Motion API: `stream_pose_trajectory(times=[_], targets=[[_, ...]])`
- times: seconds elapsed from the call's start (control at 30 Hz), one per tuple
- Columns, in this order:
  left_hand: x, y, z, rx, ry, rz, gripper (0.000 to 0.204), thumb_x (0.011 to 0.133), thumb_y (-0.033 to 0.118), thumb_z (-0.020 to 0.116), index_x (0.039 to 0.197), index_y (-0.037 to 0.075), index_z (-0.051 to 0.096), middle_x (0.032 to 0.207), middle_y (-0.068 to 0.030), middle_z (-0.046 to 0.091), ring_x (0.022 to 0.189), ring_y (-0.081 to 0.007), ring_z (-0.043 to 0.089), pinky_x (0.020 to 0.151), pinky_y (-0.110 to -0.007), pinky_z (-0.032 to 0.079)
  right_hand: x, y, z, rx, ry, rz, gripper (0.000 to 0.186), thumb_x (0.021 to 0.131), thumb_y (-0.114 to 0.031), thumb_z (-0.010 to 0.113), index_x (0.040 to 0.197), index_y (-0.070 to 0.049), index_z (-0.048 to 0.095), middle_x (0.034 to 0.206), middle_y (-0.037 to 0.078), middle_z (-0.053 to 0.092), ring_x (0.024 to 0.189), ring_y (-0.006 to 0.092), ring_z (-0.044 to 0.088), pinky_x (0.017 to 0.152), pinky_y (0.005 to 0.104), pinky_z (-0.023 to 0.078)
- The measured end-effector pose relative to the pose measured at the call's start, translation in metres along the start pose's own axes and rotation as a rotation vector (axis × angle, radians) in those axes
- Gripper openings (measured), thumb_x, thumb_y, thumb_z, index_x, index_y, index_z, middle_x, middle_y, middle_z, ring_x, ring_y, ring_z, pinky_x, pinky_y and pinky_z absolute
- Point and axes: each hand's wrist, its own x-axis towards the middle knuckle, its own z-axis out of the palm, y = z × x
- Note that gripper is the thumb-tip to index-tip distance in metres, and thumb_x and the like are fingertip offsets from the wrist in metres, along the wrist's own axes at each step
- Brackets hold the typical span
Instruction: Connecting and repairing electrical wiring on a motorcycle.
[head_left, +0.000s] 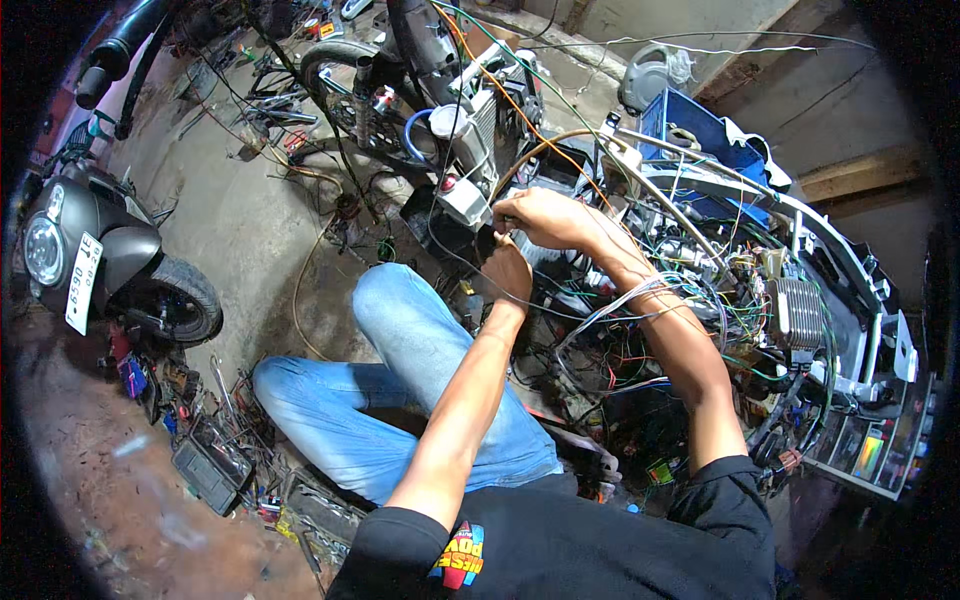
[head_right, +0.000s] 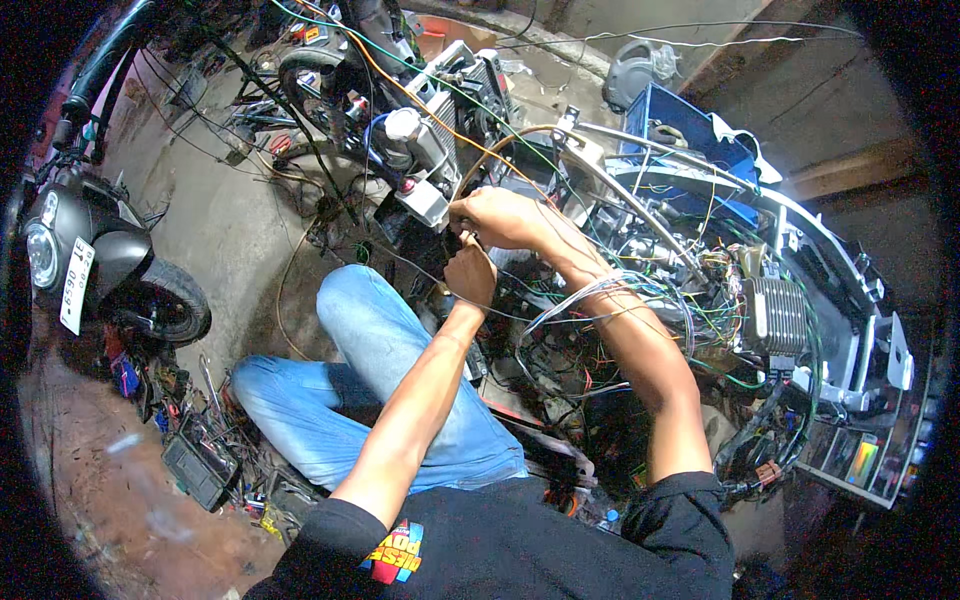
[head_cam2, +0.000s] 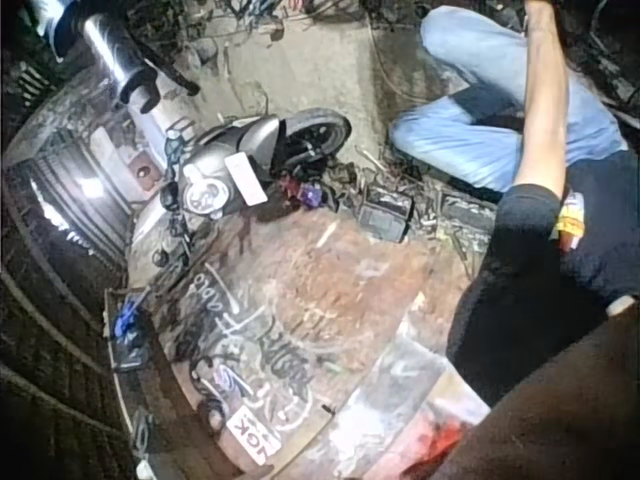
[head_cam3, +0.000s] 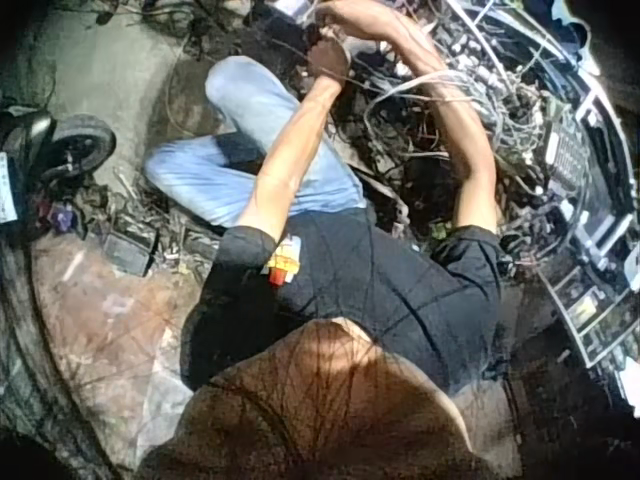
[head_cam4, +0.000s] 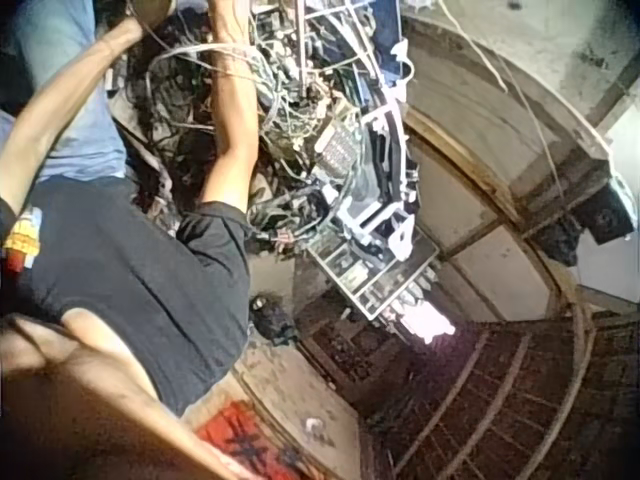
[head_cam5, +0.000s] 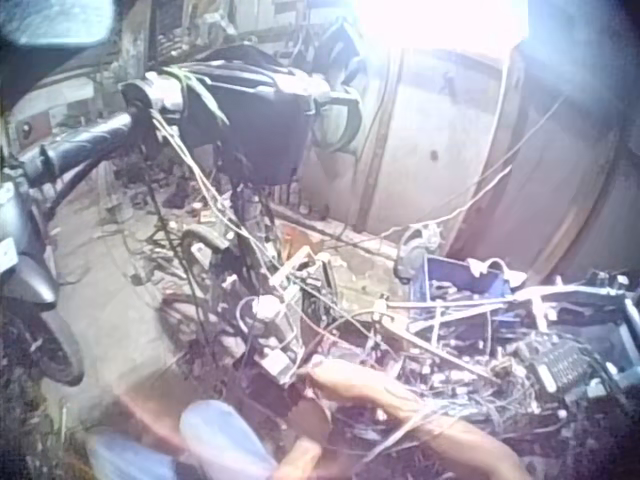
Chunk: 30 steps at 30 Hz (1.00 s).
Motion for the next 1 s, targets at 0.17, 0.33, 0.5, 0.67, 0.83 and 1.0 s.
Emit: stream_pose_trajectory(times=[0.17,0.33,0.5,0.67,0.83,1.0], targets=[[0.001,-0.001,0.003,0.048,0.031,0.015,0.016,0.091,0.015,0.052,0.096,0.001,0.058,0.069,-0.012,0.068,0.059,-0.0281,0.069,0.052,-0.039,0.056,-0.002,-0.002,-0.005,0.038,-0.02,-0.039,0.008,0.084,-0.007,0.061,0.089,-0.003,0.065,0.082,0.017,0.069,0.083,0.0366,0.067,0.072,0.0441,0.051],[0.0,-0.002,-0.002,-0.085,-0.024,0.007,0.013,0.088,0.011,0.059,0.094,0.0,0.06,0.073,-0.0141,0.068,0.063,-0.0307,0.069,0.057,-0.04,0.057,-0.005,-0.001,-0.003,0.021,-0.047,-0.032,0.011,0.081,-0.004,0.059,0.089,-0.004,0.067,0.084,0.016,0.069,0.084,0.0354,0.067,0.073,0.0436,0.051],[0.0,-0.001,-0.003,-0.09,-0.002,-0.002,0.019,0.087,0.012,0.06,0.102,0.0,0.057,0.071,-0.0135,0.067,0.061,-0.0309,0.069,0.055,-0.04,0.056,-0.01,0.002,-0.003,0.0,-0.069,0.045,0.012,0.087,-0.007,0.059,0.095,-0.006,0.067,0.091,0.017,0.069,0.091,0.0365,0.066,0.077,0.0447,0.051],[-0.001,0.001,-0.002,-0.126,0.067,-0.026,0.026,0.089,0.012,0.055,0.109,-0.005,0.054,0.07,-0.0174,0.067,0.06,-0.0338,0.068,0.054,-0.044,0.055,0.001,0.001,0.001,-0.119,0.091,0.16,0.014,0.089,-0.008,0.06,0.1,-0.002,0.064,0.094,0.02,0.07,0.09,0.0387,0.067,0.076,0.0453,0.052],[0.001,-0.001,-0.002,-0.125,-0.04,-0.031,0.036,0.09,0.015,0.056,0.117,-0.006,0.045,0.071,-0.0186,0.068,0.066,-0.0383,0.069,0.059,-0.047,0.056,0.017,0.005,0.001,-0.325,0.151,0.257,0.02,0.087,-0.02,0.066,0.091,-0.001,0.064,0.077,0.021,0.067,0.077,0.039,0.068,0.069,0.0465,0.054],[0.003,-0.003,-0.002,-0.16,-0.086,-0.067,0.03,0.092,0.016,0.054,0.113,-0.004,0.046,0.076,-0.0213,0.068,0.069,-0.0382,0.069,0.062,-0.048,0.056,0.026,0.007,0.004,-0.515,0.236,0.146,0.016,0.082,-0.014,0.062,0.075,0.0,0.066,0.066,0.019,0.066,0.062,0.0343,0.068,0.057,0.0439,0.055]])
